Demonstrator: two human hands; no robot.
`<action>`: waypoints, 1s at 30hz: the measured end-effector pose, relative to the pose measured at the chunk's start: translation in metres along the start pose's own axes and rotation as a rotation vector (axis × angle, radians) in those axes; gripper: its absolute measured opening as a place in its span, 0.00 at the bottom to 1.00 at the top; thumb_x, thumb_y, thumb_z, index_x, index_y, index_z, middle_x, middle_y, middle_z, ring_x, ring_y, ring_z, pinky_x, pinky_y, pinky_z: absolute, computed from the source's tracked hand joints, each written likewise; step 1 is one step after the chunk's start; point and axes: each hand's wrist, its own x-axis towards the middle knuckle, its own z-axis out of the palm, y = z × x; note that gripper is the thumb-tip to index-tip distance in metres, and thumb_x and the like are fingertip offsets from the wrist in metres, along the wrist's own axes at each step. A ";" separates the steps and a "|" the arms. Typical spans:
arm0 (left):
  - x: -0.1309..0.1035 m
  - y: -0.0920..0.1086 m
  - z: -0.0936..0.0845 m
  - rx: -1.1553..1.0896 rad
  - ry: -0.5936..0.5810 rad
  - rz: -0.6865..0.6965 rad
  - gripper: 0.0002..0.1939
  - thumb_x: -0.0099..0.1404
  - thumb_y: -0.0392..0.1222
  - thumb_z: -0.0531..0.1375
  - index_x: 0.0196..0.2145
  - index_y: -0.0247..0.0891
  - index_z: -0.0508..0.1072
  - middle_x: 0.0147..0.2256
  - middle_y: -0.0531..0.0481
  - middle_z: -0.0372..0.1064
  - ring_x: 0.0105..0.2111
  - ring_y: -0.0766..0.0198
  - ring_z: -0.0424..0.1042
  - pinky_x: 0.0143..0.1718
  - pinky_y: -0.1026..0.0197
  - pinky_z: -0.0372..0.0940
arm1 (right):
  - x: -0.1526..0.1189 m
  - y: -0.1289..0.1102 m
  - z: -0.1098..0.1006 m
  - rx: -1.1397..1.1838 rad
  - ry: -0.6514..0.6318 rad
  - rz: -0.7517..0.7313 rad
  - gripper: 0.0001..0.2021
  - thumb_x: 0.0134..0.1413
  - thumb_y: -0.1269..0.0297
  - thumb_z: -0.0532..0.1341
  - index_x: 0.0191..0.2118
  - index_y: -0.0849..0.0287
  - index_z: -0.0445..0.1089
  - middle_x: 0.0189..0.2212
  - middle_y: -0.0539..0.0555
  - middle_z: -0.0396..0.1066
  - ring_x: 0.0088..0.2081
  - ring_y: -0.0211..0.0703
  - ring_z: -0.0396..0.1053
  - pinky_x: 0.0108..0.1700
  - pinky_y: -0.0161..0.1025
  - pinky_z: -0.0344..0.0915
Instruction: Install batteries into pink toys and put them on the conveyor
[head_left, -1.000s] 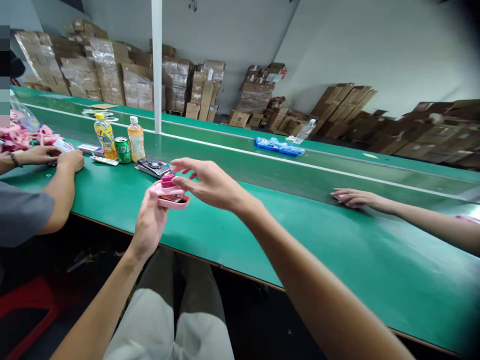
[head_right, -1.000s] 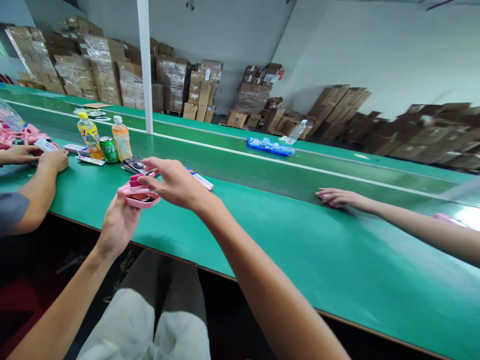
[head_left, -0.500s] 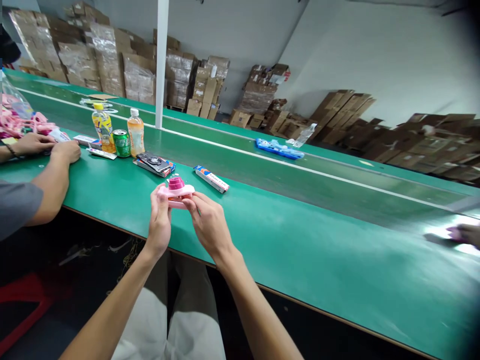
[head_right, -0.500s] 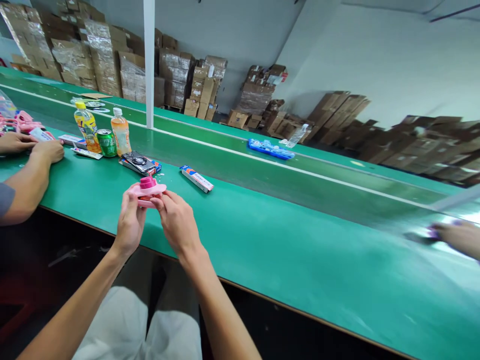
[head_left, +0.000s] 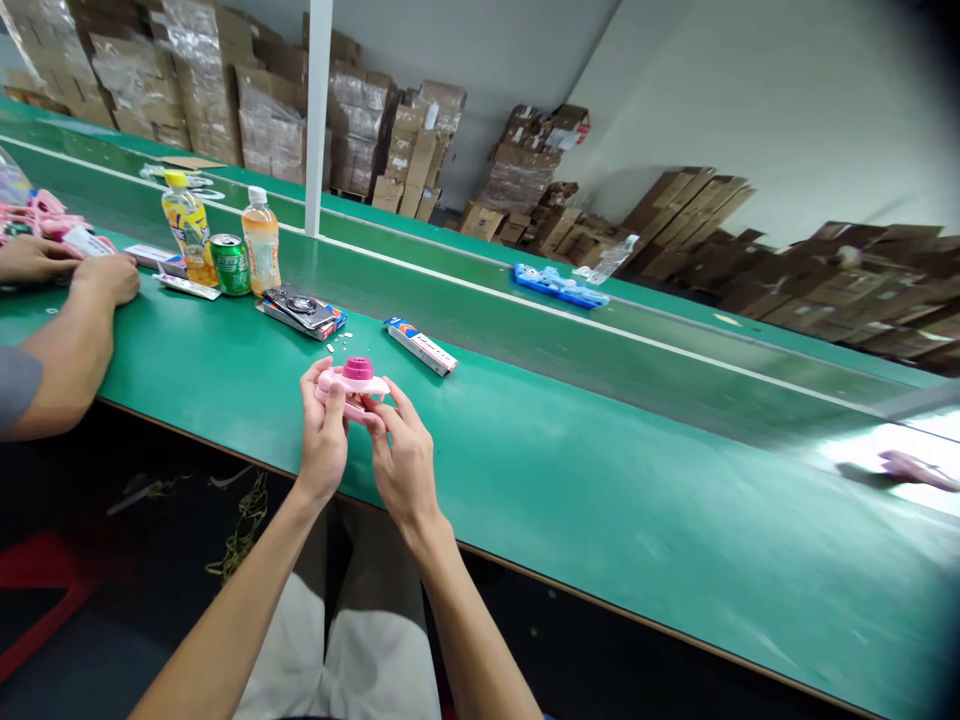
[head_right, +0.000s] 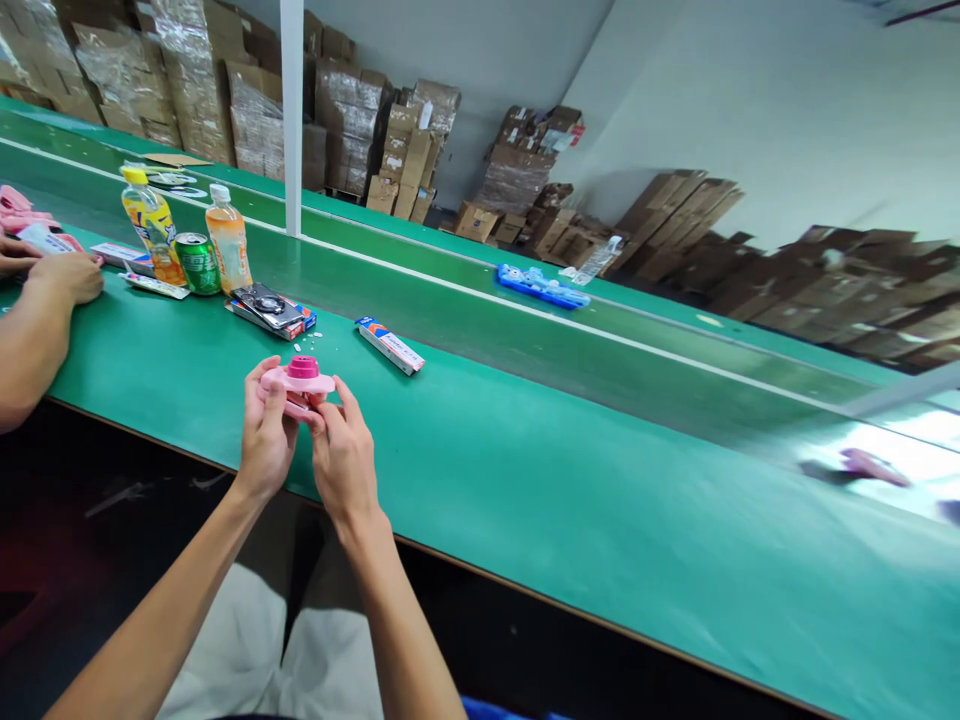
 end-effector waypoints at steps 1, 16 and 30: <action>0.000 0.000 0.000 -0.033 0.014 -0.019 0.25 0.68 0.60 0.61 0.55 0.44 0.63 0.47 0.47 0.71 0.41 0.64 0.76 0.40 0.66 0.70 | -0.002 0.002 0.000 0.016 0.003 -0.017 0.15 0.71 0.59 0.53 0.50 0.58 0.75 0.61 0.63 0.66 0.57 0.49 0.70 0.56 0.47 0.72; -0.005 -0.022 -0.006 -0.095 0.041 -0.174 0.23 0.66 0.63 0.62 0.47 0.45 0.62 0.43 0.52 0.66 0.41 0.67 0.72 0.42 0.66 0.69 | -0.004 0.001 -0.003 0.465 -0.035 0.424 0.15 0.60 0.51 0.64 0.45 0.56 0.68 0.46 0.56 0.78 0.47 0.47 0.77 0.50 0.44 0.73; 0.034 0.012 -0.115 1.469 -0.115 0.405 0.28 0.73 0.64 0.46 0.58 0.41 0.60 0.62 0.37 0.57 0.63 0.43 0.60 0.61 0.36 0.60 | 0.115 0.202 -0.147 -0.499 0.200 0.700 0.24 0.53 0.47 0.62 0.48 0.61 0.66 0.37 0.63 0.77 0.40 0.57 0.74 0.46 0.48 0.66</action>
